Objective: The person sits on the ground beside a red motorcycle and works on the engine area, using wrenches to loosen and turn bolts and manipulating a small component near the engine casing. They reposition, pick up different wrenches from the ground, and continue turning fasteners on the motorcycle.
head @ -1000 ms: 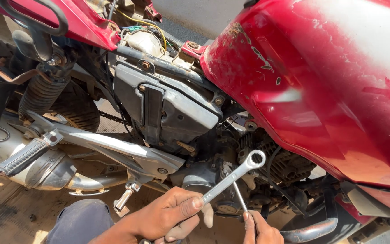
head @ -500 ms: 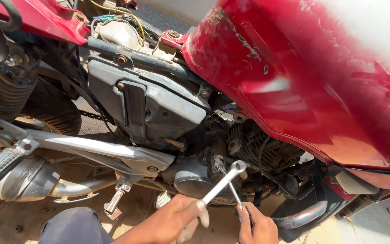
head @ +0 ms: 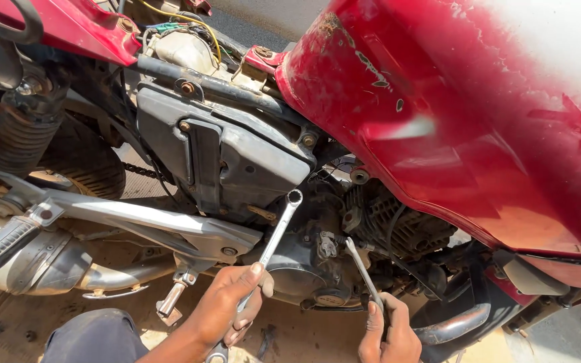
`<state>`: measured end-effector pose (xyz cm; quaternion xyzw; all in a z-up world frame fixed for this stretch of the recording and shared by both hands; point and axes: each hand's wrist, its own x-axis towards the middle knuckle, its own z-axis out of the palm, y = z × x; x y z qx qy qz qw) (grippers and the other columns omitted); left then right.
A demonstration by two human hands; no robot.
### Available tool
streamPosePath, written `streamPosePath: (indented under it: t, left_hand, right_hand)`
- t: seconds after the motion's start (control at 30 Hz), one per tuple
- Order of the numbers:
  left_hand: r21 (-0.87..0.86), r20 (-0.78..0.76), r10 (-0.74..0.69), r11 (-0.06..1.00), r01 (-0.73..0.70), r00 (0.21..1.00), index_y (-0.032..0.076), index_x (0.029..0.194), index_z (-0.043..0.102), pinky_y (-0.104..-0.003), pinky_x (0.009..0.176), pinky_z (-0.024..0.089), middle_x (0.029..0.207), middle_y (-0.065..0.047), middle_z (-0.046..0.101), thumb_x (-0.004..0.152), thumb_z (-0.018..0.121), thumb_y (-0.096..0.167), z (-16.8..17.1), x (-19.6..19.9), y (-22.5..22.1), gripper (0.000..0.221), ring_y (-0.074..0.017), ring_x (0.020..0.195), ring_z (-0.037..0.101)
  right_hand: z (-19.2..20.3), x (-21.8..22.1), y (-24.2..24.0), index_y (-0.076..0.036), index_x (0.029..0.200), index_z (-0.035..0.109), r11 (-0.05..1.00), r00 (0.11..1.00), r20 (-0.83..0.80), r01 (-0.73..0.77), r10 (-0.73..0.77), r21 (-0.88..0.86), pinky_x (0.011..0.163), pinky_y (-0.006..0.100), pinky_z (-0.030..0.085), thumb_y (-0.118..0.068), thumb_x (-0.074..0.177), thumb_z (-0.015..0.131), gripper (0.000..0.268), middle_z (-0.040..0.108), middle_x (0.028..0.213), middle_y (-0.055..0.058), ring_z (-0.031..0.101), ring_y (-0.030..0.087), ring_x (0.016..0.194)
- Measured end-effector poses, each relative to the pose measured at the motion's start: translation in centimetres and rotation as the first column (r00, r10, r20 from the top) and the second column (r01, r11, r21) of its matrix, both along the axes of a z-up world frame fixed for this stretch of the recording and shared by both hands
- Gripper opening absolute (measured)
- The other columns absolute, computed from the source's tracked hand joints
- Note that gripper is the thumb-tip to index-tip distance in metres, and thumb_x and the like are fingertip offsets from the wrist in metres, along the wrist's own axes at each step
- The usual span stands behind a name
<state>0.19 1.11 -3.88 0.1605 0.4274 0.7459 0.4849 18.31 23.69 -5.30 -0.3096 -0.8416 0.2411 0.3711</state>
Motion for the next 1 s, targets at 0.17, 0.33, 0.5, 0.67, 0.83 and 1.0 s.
streamPosePath:
  t: [0.17,0.33,0.5,0.67,0.83,1.0]
  left_hand:
    - [-0.066,0.028,0.027,0.998,-0.025,0.999,-0.002,0.088,0.058,-0.027,0.026,0.026,0.042,-0.002,0.038,0.106,0.045,0.044,0.0,0.3,0.6,0.050,-0.0097,0.026,0.028]
    - [-0.076,-0.072,0.039,0.996,-0.045,0.997,0.000,0.087,0.059,-0.027,0.027,0.027,0.043,-0.001,0.038,0.106,0.044,0.045,0.4,0.3,0.2,0.052,-0.0088,0.028,0.028]
    - [-0.077,-0.193,0.028,0.996,-0.043,0.981,0.001,0.084,0.060,-0.028,0.027,0.026,0.041,-0.002,0.040,0.105,0.044,0.046,0.1,0.1,0.3,0.053,-0.0090,0.028,0.029]
    - [0.002,-0.251,0.015,1.000,-0.014,0.968,0.003,0.085,0.060,-0.028,0.031,0.027,0.043,0.001,0.039,0.105,0.045,0.046,-0.1,0.4,0.0,0.050,-0.0083,0.034,0.033]
    - [-0.039,-0.273,-0.007,0.999,-0.004,0.962,0.003,0.083,0.061,-0.027,0.036,0.025,0.042,0.002,0.036,0.106,0.045,0.047,-1.1,0.5,0.8,0.052,-0.0074,0.035,0.030]
    - [-0.005,-0.353,-0.002,1.000,0.000,0.936,0.003,0.083,0.061,-0.029,0.040,0.030,0.044,0.003,0.039,0.105,0.046,0.049,-0.1,0.6,0.2,0.053,-0.0081,0.038,0.034]
  right_hand:
    - [-1.8,-0.9,1.0,-0.010,0.100,0.071,0.966,0.923,0.381,-0.060,-0.042,0.252,0.047,0.039,0.046,-0.026,0.097,0.062,0.018,0.062,0.049,0.008,0.065,0.024,0.048]
    - [-2.4,0.0,1.5,-0.007,0.100,0.067,0.994,0.993,-0.032,-0.110,0.109,-0.023,0.046,0.034,0.046,-0.023,0.101,0.055,0.019,0.061,0.052,0.006,0.061,0.018,0.044]
    - [-2.4,-0.8,1.2,-0.013,0.099,0.072,0.986,0.908,0.417,-0.110,0.049,0.126,0.050,0.030,0.044,-0.032,0.097,0.059,0.023,0.062,0.052,0.006,0.060,0.012,0.048]
    - [-3.8,-0.4,1.3,-0.009,0.101,0.068,0.999,0.994,-0.102,0.034,-0.033,0.015,0.049,0.030,0.043,-0.027,0.106,0.053,0.024,0.058,0.053,0.004,0.055,0.013,0.045]
    - [-2.5,-1.0,1.9,-0.009,0.102,0.071,0.991,0.983,0.182,-0.020,-0.004,0.131,0.048,0.030,0.046,-0.028,0.098,0.059,0.023,0.063,0.052,0.007,0.061,0.013,0.046]
    - [-2.8,-1.0,1.6,-0.007,0.107,0.067,1.000,0.999,-0.045,0.015,-0.015,-0.002,0.048,0.030,0.044,-0.023,0.104,0.057,0.019,0.058,0.053,0.008,0.055,0.015,0.044]
